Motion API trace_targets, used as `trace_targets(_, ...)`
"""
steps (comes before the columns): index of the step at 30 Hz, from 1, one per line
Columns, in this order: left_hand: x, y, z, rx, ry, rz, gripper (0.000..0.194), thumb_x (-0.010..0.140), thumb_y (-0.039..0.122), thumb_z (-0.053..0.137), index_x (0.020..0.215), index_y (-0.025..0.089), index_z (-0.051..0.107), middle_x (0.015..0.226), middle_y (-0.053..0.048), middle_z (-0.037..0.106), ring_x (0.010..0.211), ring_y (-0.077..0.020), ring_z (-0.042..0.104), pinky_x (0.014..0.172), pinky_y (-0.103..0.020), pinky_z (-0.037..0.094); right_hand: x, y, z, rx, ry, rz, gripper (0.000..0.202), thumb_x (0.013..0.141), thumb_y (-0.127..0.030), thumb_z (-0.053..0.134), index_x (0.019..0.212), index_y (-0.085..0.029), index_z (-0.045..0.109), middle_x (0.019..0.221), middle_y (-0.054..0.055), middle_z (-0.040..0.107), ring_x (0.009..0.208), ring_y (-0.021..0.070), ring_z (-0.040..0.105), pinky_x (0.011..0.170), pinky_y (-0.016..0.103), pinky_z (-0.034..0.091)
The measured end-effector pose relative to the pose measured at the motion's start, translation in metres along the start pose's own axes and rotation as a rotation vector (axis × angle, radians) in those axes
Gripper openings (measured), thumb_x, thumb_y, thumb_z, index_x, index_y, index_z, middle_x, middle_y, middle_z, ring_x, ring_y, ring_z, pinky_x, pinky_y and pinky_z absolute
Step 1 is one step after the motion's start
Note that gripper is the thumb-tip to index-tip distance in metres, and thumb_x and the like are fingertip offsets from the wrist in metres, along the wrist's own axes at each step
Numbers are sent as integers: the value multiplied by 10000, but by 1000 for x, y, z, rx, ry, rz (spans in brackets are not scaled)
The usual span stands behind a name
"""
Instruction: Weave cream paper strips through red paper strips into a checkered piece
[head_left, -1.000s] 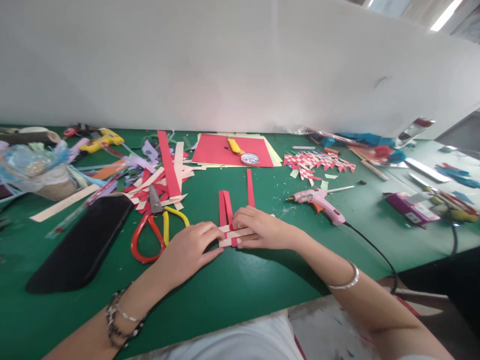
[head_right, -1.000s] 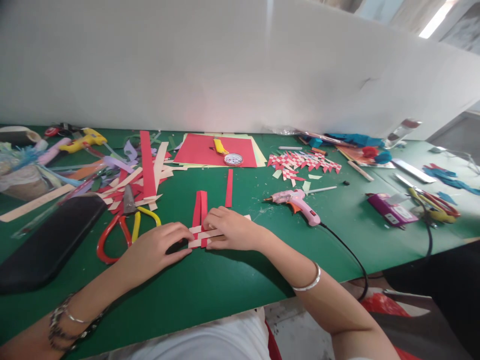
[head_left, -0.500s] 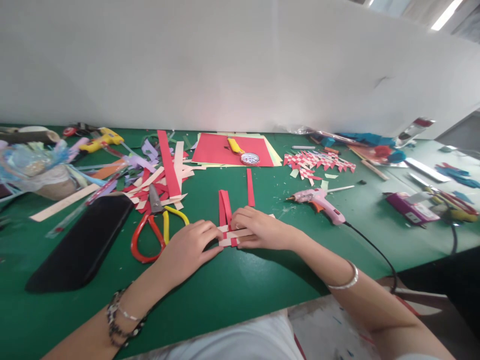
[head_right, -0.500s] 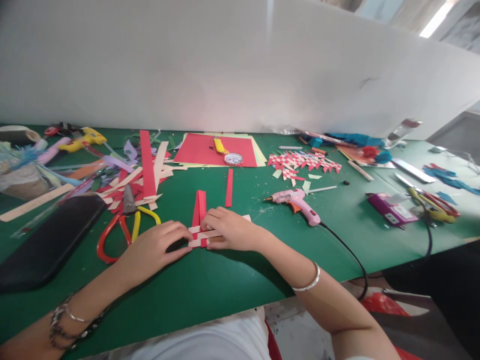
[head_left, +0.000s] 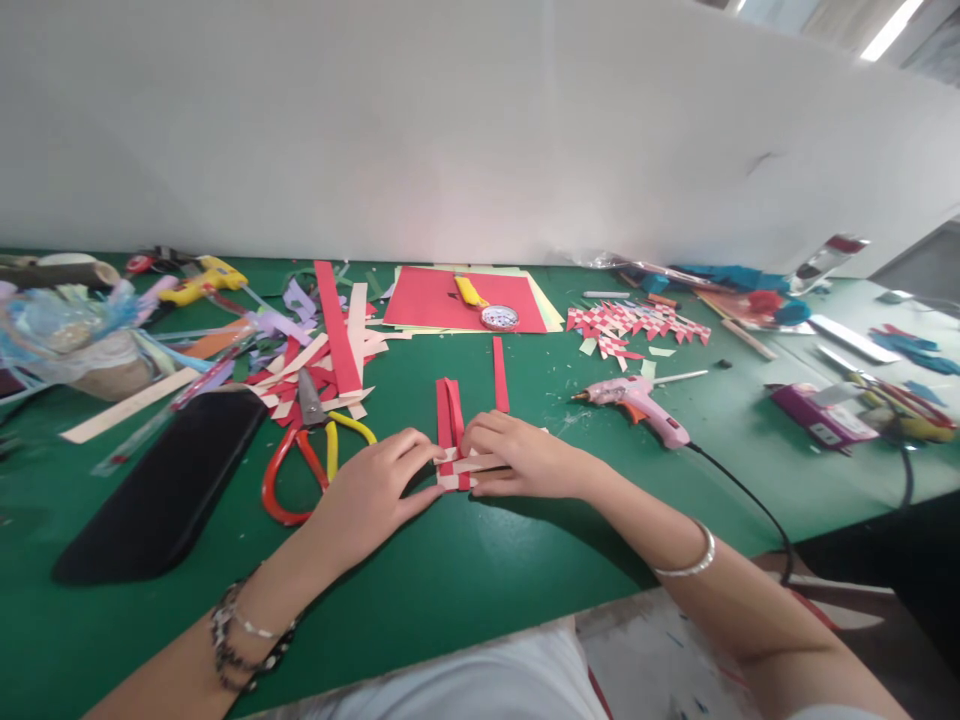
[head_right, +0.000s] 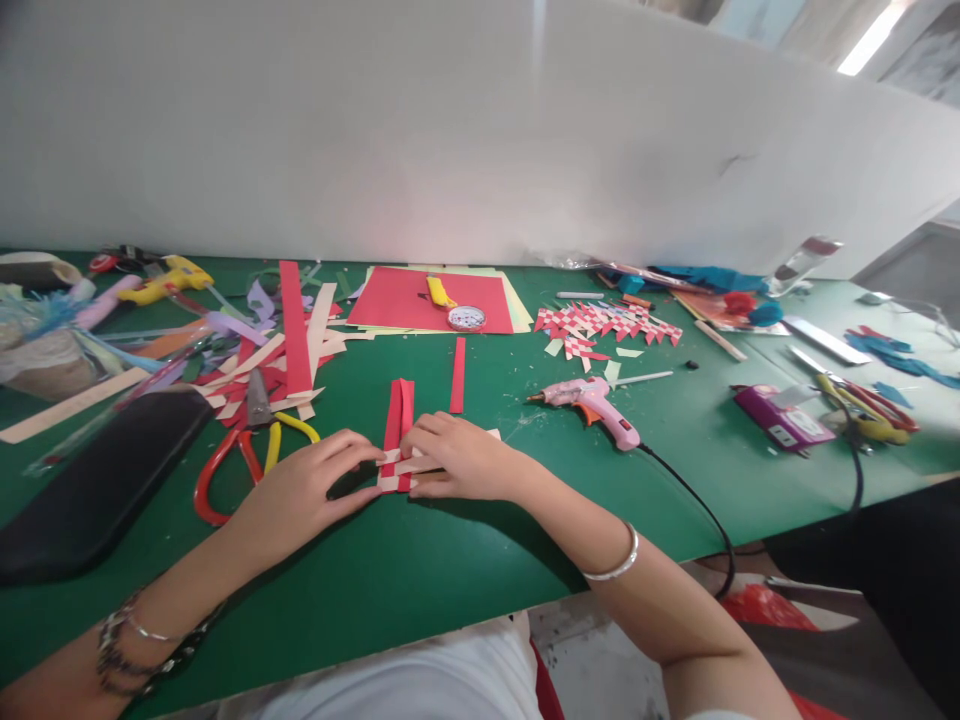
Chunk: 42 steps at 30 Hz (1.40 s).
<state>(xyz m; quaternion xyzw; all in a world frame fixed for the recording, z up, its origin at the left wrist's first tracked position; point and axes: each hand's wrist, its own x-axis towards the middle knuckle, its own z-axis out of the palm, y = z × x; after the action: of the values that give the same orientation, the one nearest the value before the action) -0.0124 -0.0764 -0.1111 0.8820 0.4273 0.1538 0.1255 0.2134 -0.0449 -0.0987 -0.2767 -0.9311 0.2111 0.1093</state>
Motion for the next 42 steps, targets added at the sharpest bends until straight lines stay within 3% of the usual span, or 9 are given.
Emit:
trace_targets(12,0,-1,4,-16,-41,87,174,915,293,502,976,210,642,974,-34,604,898,-196,579,757,-303,458,-1,4,5,-73,-16,-12,140,835,-267,619,929,-163,611,1060,102,552,968,201,534,836,326,452)
trace_targets(21,0,0,3,2,-50,87,197,926,302,474,994,208,634,970,-38,603,893,-192,574,744,-299,459,-5,5,-5,-59,-42,114,175,846,-296,598,947,-153,604,950,66,608,774,163,582,687,273,444)
trace_targets(35,1,0,2,-21,-62,70,194,919,297,474,996,209,629,978,-34,602,896,-191,568,757,-304,459,-5,4,-4,86,-93,257,220,835,-319,615,995,-168,616,901,54,690,754,160,611,625,228,382)
trace_targets(42,1,0,2,-27,-72,63,179,918,298,485,1003,218,621,980,-31,593,911,-195,565,764,-302,454,-4,1,-8,93,-95,290,176,917,-235,462,978,-163,611,818,35,688,693,137,590,622,224,372)
